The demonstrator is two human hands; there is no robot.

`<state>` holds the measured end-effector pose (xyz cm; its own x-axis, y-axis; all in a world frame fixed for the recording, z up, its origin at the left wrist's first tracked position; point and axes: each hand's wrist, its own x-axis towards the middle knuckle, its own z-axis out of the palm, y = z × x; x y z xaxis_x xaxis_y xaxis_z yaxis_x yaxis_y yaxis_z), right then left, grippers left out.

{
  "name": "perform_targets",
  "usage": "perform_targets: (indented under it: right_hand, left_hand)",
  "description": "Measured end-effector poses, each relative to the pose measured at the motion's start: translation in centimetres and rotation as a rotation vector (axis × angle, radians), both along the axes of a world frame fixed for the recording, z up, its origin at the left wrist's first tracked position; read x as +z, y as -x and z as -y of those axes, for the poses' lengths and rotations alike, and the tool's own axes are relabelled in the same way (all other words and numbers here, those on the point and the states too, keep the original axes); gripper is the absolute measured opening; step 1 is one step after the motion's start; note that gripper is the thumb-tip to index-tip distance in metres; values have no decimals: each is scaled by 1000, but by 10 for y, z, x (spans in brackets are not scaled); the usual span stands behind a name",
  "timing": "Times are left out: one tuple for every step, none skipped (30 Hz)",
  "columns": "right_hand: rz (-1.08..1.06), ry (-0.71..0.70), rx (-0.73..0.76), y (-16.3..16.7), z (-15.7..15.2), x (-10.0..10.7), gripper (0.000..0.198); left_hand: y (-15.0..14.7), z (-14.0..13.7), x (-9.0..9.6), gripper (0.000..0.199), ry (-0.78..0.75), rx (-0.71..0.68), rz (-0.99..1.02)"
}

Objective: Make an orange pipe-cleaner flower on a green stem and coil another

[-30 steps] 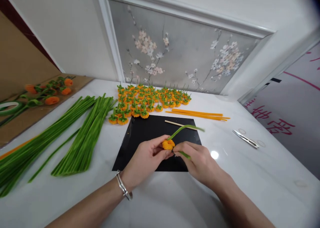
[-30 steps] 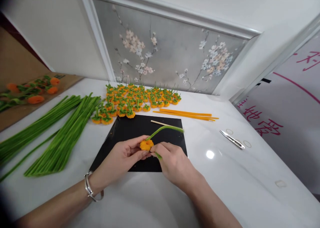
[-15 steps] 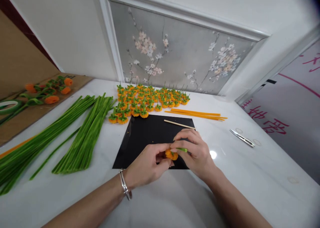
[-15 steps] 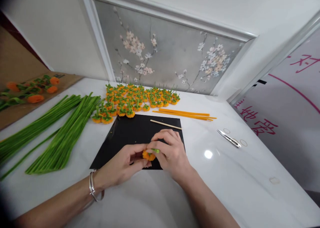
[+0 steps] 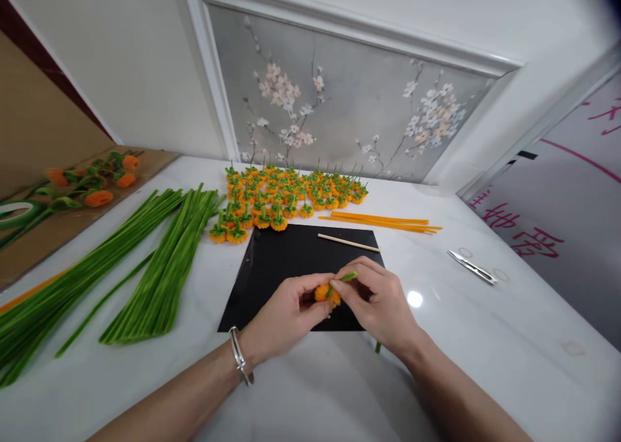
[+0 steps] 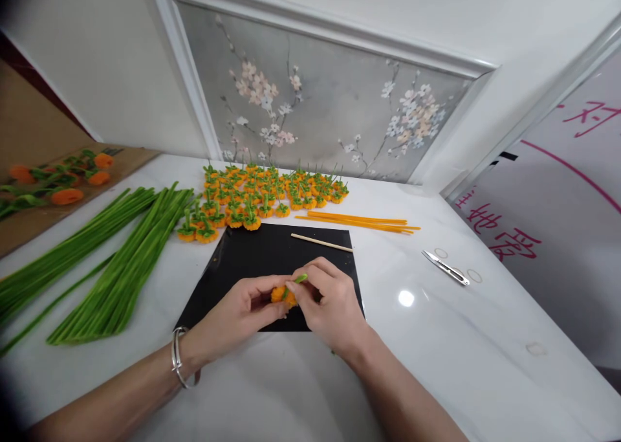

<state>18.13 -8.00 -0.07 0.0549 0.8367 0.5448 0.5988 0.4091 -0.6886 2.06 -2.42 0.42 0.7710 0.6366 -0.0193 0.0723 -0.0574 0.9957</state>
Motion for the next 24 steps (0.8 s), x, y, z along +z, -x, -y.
perform_targets:
  right_hand:
    - [-12,18,-5,0,0,0,9]
    - [-20,34,-8,0,0,1,8]
    - [-27,44,-10,0,0,0,8]
    - [-35,52,-12,0,0,0,8]
    - [-47,60,-12,0,0,-1,8]
    - [-61,67,-8,0,0,-2,7]
    - [-76,74,-2,0,-1,-3,7]
    - [-90,80,7,0,-1,-4,7]
    - [-104,89,16,0,-1,-5,7]
    - [-118,102,24,0,-1,-6,7]
    - [-132,116,31,0,-1,-8,7]
    - [-146,131,35,-1,-1,-8,8]
    - [-158,142,38,-1,-1,-9,8]
    - [-165,147,40,-2,-1,-9,9]
    - [-163,143,39,-2,-1,-8,10]
    - [-154,131,35,-2,-1,-7,10]
    - [-140,115,30,-2,-1,-6,11]
    - [-124,96,23,-2,-1,-5,12]
    - [-110,79,19,-1,0,-3,12]
    - [-98,69,21,-1,0,-2,12]
    - [-89,67,29,-1,0,-1,12]
    - [-82,77,40,-1,0,-1,12]
    - [-81,99,49,-2,0,0,11]
    - [-84,133,54,-2,1,0,9]
  left_hand:
    - [0,0,0,28,18,8,4]
    - [-1,0,0,33,33,16,10]
    - [-1,0,-1,39,50,22,15]
    - [-2,0,-1,45,66,26,19]
    - [-3,0,-2,48,78,30,24]
    - [-3,0,-3,47,83,38,25]
    - [-4,0,-4,44,83,52,24]
    - [-4,0,-5,40,82,72,19]
    - [-4,-1,-6,37,83,93,12]
    - [-4,-1,-6,35,88,107,1]
    - [-4,-1,-6,34,99,115,-11]
    - [-3,-1,-6,34,108,113,-19]
    - [-3,-1,-5,32,113,104,-21]
    - [-2,-2,-3,29,111,87,-21]
    - [-1,-2,-1,24,106,62,-24]
    - [0,-3,1,20,104,36,-30]
    - [1,-3,2,17,106,12,-37]
    - [2,-4,3,15,113,-7,-44]
    - [2,-4,4,14,126,-16,-47]
    - [2,-5,4,14,147,-17,-46]
    - [2,-5,4,14,176,-11,-41]
    - [2,-5,4,15,209,-4,-37]
    - [2,-5,4,15,243,6,-35]
    - [2,-5,3,15,271,17,-34]
